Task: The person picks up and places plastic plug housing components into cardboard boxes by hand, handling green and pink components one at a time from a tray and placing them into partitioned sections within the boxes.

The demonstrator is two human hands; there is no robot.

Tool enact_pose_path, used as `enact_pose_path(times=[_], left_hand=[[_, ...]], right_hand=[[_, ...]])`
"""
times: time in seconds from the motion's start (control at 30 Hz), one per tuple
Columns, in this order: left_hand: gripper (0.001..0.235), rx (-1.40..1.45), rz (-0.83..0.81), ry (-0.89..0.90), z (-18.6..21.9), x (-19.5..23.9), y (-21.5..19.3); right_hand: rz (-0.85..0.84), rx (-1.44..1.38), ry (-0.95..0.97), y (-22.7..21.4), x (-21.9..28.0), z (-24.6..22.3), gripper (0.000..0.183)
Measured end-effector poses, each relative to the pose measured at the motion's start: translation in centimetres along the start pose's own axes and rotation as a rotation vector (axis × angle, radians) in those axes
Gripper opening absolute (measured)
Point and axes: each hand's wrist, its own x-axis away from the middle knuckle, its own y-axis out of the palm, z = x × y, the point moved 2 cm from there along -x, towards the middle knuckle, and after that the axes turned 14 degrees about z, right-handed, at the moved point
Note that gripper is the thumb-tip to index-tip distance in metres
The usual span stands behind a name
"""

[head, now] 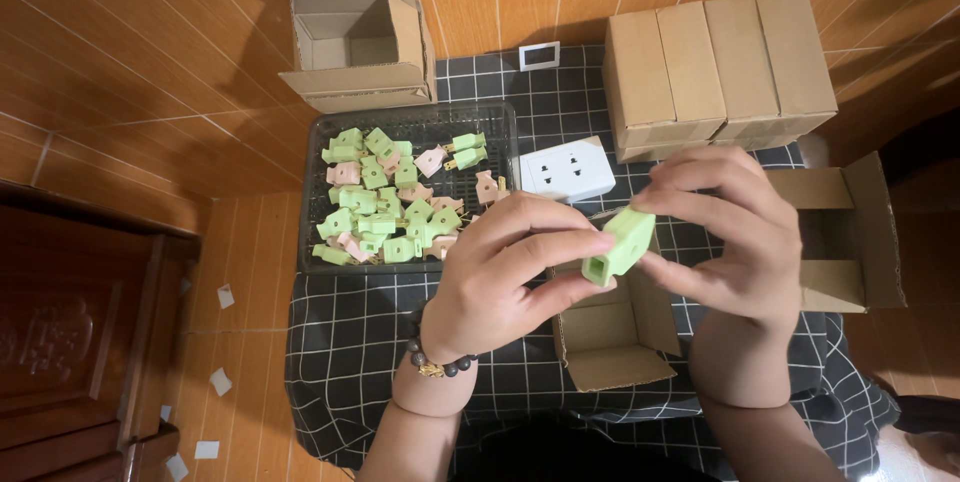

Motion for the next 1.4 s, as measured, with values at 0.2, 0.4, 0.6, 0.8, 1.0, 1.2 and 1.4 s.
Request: enact_pose_path(times=[0.2, 0.4, 0.6, 0.8, 1.0, 1.2, 1.4], left_hand=[[0.033, -0.048, 0.037, -0.039, 0.1, -0.4, -0.6], [0.041, -0.092, 0.034, -0.087, 0.2, -0.7, -0.4], [0.038, -0.019, -0.047, -0.139, -0.1, -0.7, -0.2], [0.036, 0.032, -0.043, -0.073, -0.5, -0.5, 0.3], [0.036, 0.093, -0.044, -0.022, 0.5, -0.9, 0.9], [0.028, 0.053, -0.049, -0.047, 0.7, -1.5, 0.8], [0.010, 0.082, -0.035, -0.047, -0.1, -0.8, 1.4]], right_hand=[[0.048, -0.005, -0.043, -0.3, 0.4, 0.0, 0.039], [0.068, -0.049, 0.049, -0.3, 0.7, -0.1, 0.048], [0.131, -0.032, -0.045, -0.5, 1.3, 0.6, 0.040], [0.100, 0.012, -0.091, -0.3, 0.9, 0.6, 0.036], [0.029, 0.043, -0.063, 0.6, 0.6, 0.1, 0.052], [0.004, 0.060, -0.022, 0.2, 0.6, -0.2, 0.044], [0.032, -0.069, 0.013, 1.1, -0.3, -1.1, 0.022]])
